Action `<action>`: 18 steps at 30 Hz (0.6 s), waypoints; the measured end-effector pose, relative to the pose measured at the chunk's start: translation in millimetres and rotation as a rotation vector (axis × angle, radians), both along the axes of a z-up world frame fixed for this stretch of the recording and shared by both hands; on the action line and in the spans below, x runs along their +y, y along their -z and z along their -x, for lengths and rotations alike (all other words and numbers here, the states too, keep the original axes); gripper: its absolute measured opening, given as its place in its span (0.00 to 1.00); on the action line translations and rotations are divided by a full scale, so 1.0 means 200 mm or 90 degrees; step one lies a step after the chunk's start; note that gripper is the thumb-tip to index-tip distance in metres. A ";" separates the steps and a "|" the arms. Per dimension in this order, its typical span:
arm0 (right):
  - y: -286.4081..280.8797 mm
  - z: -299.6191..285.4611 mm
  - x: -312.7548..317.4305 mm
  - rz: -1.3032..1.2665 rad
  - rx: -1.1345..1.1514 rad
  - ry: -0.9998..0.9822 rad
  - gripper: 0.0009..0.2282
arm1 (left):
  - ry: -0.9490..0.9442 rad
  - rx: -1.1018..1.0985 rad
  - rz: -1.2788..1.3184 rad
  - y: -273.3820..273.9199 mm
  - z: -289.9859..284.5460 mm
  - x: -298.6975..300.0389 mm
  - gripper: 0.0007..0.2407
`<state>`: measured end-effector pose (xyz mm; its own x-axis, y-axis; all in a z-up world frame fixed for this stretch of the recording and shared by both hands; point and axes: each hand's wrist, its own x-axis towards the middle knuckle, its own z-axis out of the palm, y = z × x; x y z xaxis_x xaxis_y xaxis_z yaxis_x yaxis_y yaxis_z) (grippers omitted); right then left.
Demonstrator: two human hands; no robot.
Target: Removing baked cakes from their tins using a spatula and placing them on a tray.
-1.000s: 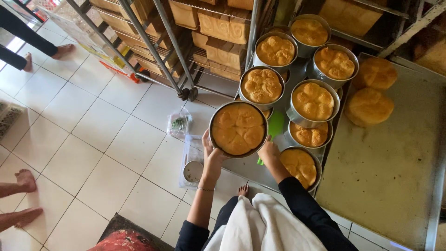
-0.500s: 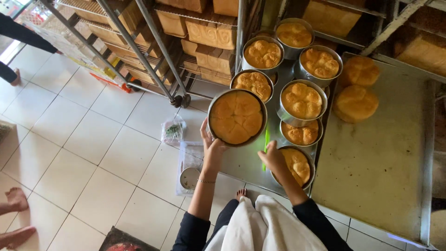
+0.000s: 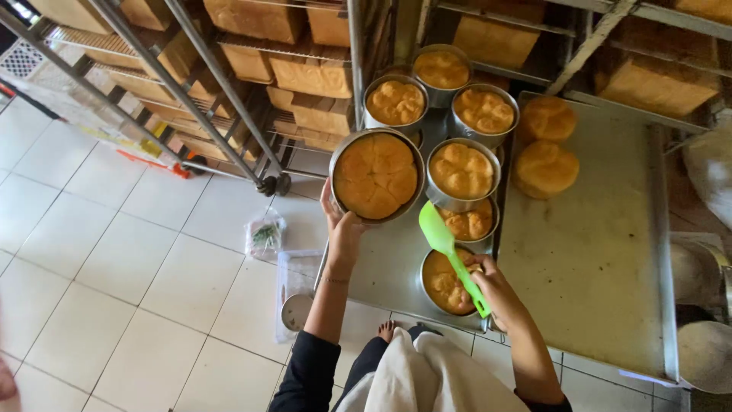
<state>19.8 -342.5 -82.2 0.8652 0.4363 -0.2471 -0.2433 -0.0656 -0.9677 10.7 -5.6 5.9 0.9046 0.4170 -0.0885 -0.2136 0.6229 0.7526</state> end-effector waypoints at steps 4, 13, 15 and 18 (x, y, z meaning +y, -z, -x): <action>-0.26 0.03 0.03 -0.001 0.094 0.086 0.12 | -0.015 -0.115 -0.037 0.21 -0.17 -0.02 0.38; -0.78 0.05 0.17 0.277 -0.297 0.191 0.17 | -0.034 -0.032 -0.032 -0.08 -0.32 -0.15 0.38; -0.81 0.02 0.19 0.318 -0.474 0.148 0.17 | -0.030 -0.076 -0.010 -0.04 -0.35 -0.16 0.38; -0.83 -0.03 0.21 0.326 -0.566 0.120 0.16 | -0.028 -0.155 -0.036 0.03 -0.38 -0.16 0.40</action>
<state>24.9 -300.9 83.6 0.8686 0.2982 0.3957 0.4951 -0.5534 -0.6698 86.4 -37.9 -0.8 0.8771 0.4546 0.1548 -0.4193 0.5676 0.7085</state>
